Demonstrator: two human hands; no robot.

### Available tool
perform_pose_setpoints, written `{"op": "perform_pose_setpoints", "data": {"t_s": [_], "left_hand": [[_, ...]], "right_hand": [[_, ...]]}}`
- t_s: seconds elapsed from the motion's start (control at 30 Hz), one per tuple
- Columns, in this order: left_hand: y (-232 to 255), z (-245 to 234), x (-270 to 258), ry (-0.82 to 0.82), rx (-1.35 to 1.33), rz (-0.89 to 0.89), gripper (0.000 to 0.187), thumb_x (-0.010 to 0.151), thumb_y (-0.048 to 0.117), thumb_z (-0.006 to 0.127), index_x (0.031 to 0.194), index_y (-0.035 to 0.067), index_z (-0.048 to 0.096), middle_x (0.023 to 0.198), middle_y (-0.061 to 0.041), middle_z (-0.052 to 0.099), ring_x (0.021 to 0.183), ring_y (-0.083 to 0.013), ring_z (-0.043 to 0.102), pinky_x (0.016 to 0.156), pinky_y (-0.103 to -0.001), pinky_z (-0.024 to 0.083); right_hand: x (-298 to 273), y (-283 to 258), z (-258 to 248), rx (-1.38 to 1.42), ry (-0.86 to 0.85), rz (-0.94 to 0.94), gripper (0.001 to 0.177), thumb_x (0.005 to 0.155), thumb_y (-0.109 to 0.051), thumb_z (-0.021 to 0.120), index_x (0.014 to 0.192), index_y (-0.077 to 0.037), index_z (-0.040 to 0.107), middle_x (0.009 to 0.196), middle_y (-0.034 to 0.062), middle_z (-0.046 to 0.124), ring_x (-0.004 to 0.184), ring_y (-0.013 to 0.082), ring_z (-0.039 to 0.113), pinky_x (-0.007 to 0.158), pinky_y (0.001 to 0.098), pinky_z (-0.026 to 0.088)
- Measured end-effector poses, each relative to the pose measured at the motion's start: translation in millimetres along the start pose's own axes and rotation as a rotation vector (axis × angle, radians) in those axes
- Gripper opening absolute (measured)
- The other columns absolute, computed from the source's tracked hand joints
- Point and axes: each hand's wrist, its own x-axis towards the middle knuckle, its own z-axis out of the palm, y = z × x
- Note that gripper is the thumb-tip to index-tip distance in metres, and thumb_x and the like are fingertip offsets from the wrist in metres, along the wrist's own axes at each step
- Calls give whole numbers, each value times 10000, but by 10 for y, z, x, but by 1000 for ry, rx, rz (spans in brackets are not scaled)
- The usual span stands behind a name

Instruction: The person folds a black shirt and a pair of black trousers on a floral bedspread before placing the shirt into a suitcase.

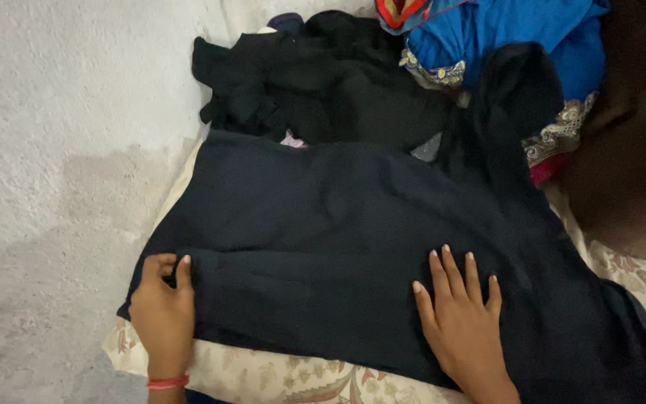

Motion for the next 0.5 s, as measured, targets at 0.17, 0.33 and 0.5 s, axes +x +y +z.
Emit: {"op": "perform_pose_setpoints", "data": {"t_s": [0.17, 0.33, 0.5], "left_hand": [[-20, -40, -18, 10, -102, -23, 227, 981, 206, 732, 1044, -9, 700, 908, -166, 737, 784, -304, 709, 718, -394, 528], [-9, -22, -56, 18, -141, -78, 198, 979, 178, 747, 1044, -6, 718, 887, -136, 738, 729, -258, 679, 697, -366, 508], [39, -26, -80, 27, -82, -74, 185, 1010, 167, 750, 1078, 0, 709, 963, -124, 736, 778, -227, 683, 708, -347, 519]], "right_hand": [[-14, 31, -1, 23, 13, 26, 630, 998, -518, 344, 1512, -164, 429, 1590, 81, 384, 1507, 347, 246, 1157, 688, 86], [-46, 212, -51, -118, 40, 106, 655, 964, -593, 359, 1526, -261, 399, 1605, 57, 358, 1492, 345, 242, 1121, 742, 68], [-285, 672, -224, -128, 57, 171, 714, 925, -643, 380, 1541, -282, 402, 1617, 76, 349, 1499, 390, 236, 1082, 753, 128]]}}
